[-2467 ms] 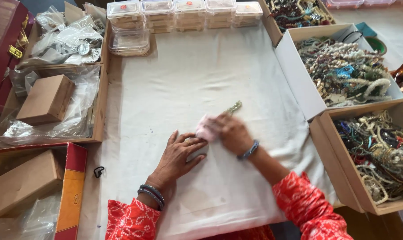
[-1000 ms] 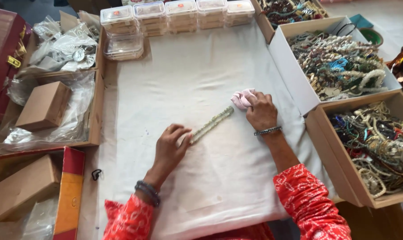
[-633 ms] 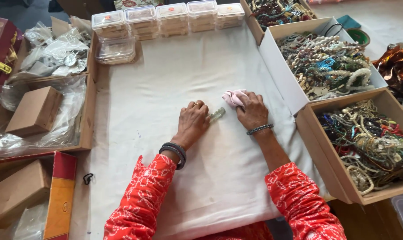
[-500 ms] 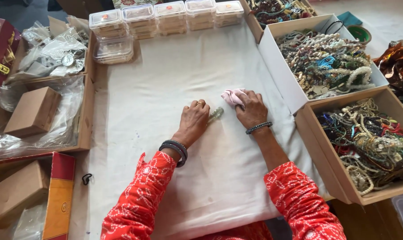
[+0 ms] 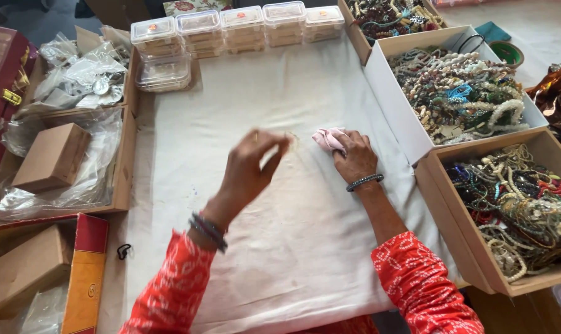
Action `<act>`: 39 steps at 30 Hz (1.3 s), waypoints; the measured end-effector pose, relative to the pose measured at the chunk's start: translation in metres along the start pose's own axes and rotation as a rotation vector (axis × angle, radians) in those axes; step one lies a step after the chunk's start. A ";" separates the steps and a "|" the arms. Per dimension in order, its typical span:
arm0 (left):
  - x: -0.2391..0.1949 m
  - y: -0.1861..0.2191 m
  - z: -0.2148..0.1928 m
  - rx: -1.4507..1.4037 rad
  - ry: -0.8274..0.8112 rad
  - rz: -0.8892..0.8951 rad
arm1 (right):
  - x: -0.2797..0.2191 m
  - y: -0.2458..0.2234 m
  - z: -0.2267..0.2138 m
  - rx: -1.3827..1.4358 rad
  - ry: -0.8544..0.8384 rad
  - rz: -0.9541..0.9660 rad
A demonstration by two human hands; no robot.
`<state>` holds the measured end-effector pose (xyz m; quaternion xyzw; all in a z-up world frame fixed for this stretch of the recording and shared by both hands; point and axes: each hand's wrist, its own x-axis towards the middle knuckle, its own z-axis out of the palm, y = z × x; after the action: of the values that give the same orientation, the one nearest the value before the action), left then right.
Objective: Cleaning necklaces with a cloth and sorting them into boxes, plastic containers, and small pouches.
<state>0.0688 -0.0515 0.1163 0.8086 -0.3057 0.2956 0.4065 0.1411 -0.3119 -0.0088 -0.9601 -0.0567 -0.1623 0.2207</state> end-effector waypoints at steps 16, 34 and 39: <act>-0.151 -0.029 0.015 0.254 -0.427 -0.261 | -0.036 -0.061 0.019 0.037 0.016 -0.578; -0.147 -0.032 0.008 0.317 -0.524 -0.295 | -0.033 -0.070 0.021 -0.164 -0.130 -0.953; -0.148 -0.034 0.010 0.294 -0.420 -0.270 | 0.008 -0.051 -0.005 -0.384 -0.229 -0.266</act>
<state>0.0012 -0.0058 -0.0124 0.9357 -0.2269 0.1060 0.2484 0.1376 -0.2680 0.0186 -0.9806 -0.1754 -0.0878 0.0030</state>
